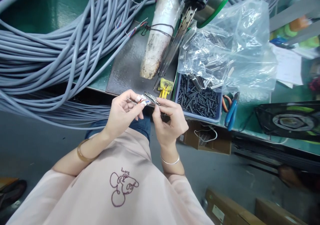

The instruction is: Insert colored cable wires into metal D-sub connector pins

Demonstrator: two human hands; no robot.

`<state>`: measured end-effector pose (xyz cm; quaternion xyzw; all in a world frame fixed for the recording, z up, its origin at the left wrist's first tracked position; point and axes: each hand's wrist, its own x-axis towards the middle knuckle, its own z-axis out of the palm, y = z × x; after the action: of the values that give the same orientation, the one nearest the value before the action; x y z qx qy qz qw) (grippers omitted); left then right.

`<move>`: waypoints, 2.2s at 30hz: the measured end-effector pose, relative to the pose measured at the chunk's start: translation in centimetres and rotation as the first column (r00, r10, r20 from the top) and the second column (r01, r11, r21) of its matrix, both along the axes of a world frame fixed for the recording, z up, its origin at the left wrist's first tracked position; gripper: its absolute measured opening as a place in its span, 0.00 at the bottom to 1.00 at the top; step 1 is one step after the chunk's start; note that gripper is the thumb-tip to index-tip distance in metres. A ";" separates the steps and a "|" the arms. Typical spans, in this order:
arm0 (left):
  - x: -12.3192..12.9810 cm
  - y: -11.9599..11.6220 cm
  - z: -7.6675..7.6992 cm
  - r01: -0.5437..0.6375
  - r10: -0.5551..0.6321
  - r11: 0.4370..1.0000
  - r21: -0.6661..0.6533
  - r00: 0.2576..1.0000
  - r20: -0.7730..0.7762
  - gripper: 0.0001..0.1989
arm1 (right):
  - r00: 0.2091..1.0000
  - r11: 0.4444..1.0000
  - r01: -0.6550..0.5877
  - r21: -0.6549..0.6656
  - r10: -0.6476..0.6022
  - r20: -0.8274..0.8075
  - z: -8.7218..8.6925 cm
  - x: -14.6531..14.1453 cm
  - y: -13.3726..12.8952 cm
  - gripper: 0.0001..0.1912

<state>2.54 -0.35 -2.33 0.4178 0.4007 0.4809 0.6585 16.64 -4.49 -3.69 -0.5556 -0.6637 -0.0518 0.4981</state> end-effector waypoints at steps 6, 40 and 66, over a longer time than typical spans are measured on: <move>1.0 0.5 0.1 -0.141 0.141 0.987 0.081 0.990 0.001 0.12 | 0.999 1.000 -0.013 0.014 0.013 -0.030 0.3 -0.1 0.8 0.08; 1.6 1.4 -0.1 -0.170 0.176 0.959 0.229 0.984 -0.005 0.07 | 0.999 0.999 -0.022 0.039 0.023 -0.022 0.5 0.7 1.3 0.09; 1.1 2.0 0.5 -0.095 0.126 0.959 0.268 0.987 -0.099 0.06 | 0.998 0.997 -0.057 0.045 0.059 -0.031 0.9 0.7 1.9 0.09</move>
<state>3.64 1.69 -1.78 0.5052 0.3935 0.5409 0.5453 17.29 -2.57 -2.74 -0.5258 -0.6700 -0.0429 0.5223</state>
